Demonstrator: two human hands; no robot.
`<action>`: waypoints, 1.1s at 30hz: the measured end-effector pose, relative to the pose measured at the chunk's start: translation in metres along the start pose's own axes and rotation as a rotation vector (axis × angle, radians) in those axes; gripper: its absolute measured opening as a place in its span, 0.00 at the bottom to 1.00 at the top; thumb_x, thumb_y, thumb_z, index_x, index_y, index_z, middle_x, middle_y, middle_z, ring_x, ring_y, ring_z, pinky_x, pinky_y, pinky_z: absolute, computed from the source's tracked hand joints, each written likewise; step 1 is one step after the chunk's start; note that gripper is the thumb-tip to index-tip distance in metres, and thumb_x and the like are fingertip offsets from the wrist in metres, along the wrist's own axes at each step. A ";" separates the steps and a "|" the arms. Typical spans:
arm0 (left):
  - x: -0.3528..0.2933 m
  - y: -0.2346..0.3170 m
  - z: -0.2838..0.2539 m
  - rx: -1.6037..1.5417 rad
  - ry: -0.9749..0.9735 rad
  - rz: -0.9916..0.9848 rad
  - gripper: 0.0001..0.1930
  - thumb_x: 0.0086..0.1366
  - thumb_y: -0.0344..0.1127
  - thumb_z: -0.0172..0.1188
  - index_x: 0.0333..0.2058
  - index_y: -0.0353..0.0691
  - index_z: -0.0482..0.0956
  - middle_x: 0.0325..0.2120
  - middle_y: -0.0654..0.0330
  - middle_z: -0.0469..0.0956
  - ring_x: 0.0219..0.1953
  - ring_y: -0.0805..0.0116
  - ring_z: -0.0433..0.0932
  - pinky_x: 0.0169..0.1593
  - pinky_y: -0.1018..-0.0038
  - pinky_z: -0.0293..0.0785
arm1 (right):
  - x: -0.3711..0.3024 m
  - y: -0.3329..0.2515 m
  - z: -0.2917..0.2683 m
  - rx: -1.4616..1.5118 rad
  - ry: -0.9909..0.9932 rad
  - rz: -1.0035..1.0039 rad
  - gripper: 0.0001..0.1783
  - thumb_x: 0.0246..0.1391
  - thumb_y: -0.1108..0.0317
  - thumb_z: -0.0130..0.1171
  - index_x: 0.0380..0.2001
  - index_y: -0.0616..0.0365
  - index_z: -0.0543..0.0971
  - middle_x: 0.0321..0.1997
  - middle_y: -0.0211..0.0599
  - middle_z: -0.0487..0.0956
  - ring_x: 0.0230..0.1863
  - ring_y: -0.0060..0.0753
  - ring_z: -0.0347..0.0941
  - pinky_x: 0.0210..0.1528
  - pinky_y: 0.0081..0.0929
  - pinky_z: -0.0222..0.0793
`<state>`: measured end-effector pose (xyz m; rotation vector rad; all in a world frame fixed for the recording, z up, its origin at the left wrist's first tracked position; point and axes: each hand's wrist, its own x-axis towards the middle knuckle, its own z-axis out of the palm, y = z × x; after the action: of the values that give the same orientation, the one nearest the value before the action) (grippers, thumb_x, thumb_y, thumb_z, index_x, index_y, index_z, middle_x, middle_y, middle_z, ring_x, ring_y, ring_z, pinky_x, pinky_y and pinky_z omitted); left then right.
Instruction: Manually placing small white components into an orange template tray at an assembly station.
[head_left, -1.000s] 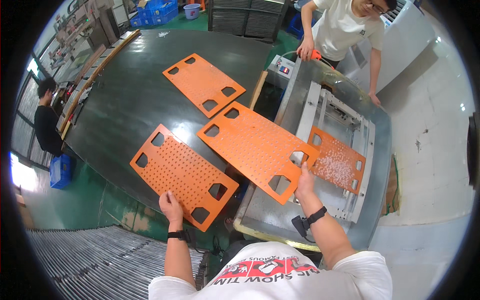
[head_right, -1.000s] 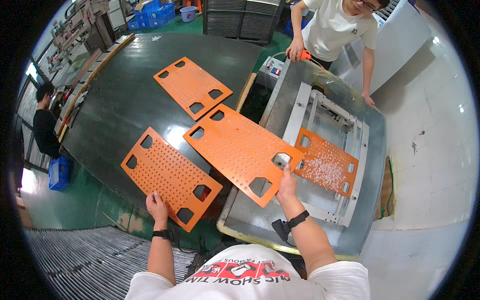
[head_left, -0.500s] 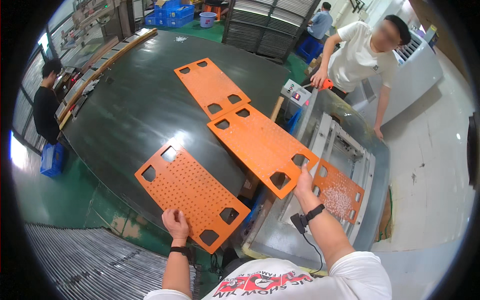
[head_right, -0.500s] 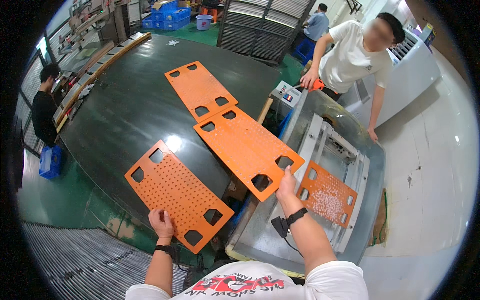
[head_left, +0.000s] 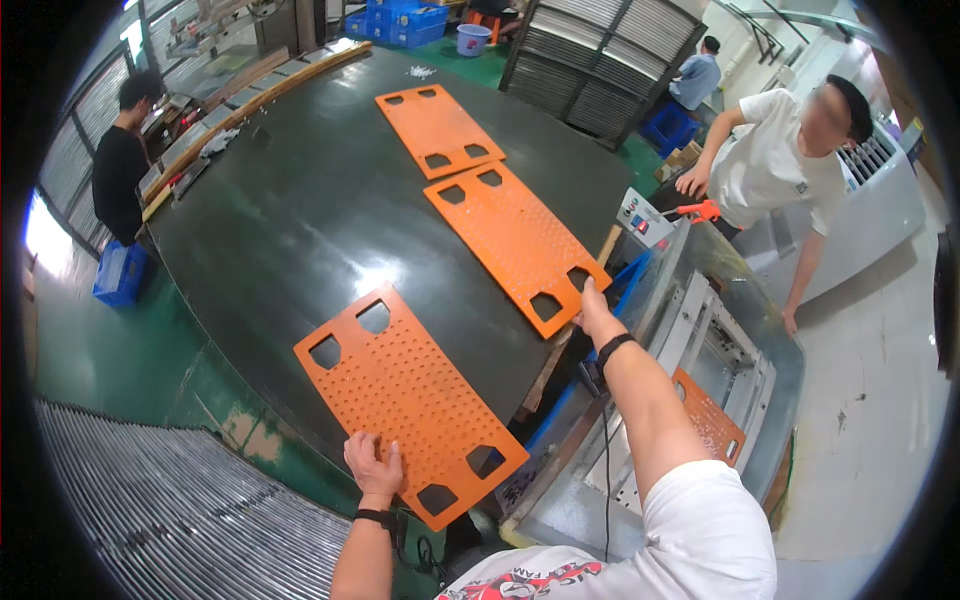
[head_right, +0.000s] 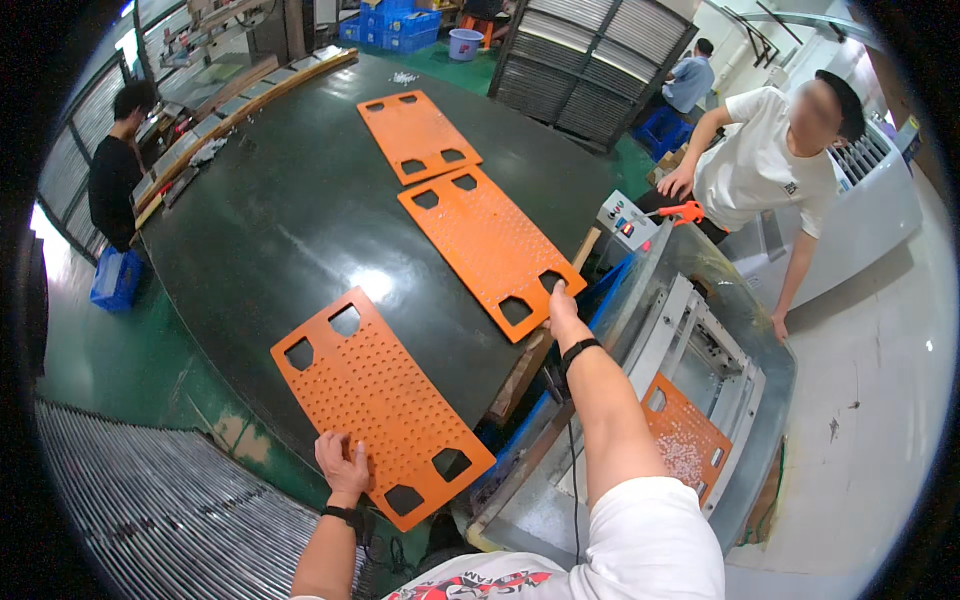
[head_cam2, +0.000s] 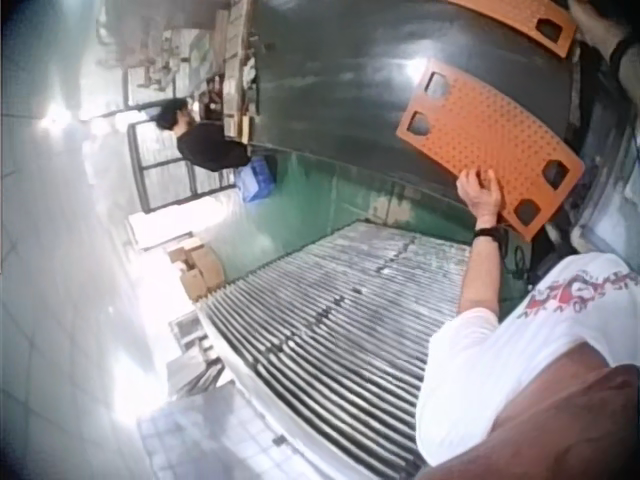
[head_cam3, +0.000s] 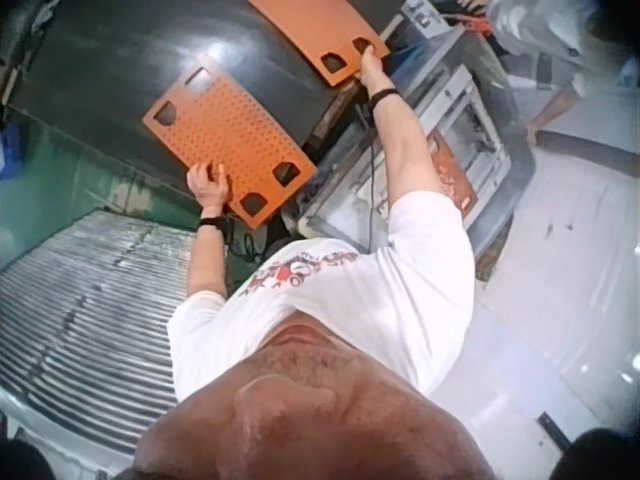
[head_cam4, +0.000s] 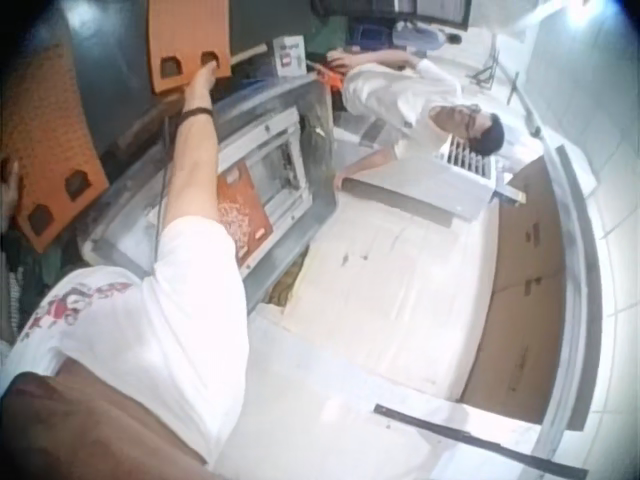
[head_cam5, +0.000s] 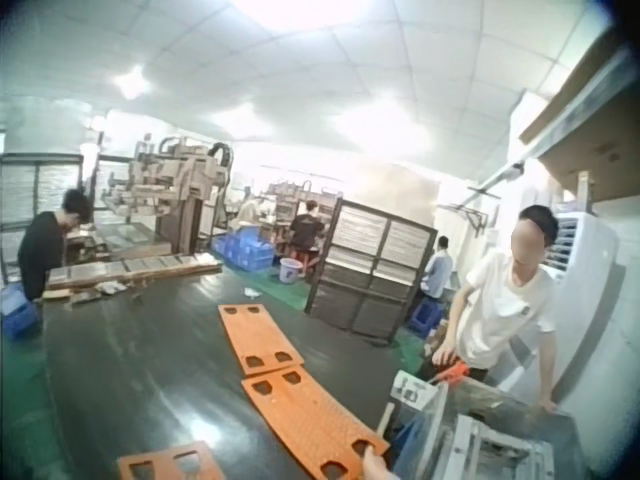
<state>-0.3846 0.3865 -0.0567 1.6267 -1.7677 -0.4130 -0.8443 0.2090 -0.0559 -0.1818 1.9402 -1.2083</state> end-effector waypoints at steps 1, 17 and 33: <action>-0.006 -0.006 0.000 0.017 -0.005 -0.033 0.14 0.43 0.37 0.61 0.28 0.38 0.69 0.32 0.53 0.66 0.37 0.53 0.64 0.42 0.62 0.60 | -0.024 -0.009 0.013 -0.095 0.050 -0.015 0.32 0.54 0.44 0.40 0.49 0.63 0.63 0.43 0.40 0.71 0.43 0.38 0.69 0.38 0.36 0.67; 0.010 -0.002 0.001 -0.022 0.083 0.075 0.10 0.50 0.36 0.57 0.29 0.36 0.70 0.30 0.53 0.69 0.38 0.53 0.65 0.41 0.62 0.62 | -0.264 0.132 -0.002 -0.934 -0.381 -0.151 0.33 0.46 0.49 0.53 0.41 0.72 0.65 0.44 0.62 0.69 0.47 0.53 0.67 0.48 0.38 0.62; -0.020 0.087 -0.049 -1.560 -0.625 -0.703 0.22 0.63 0.37 0.44 0.54 0.34 0.58 0.49 0.56 0.66 0.51 0.62 0.66 0.53 0.65 0.63 | -0.299 0.092 -0.166 -0.666 -0.862 -0.415 0.23 0.49 0.50 0.54 0.35 0.61 0.76 0.24 0.42 0.76 0.27 0.32 0.71 0.33 0.29 0.65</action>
<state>-0.4167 0.4309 0.0287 0.7968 -0.5370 -2.1050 -0.7406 0.5223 0.0728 -1.2743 1.4570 -0.4983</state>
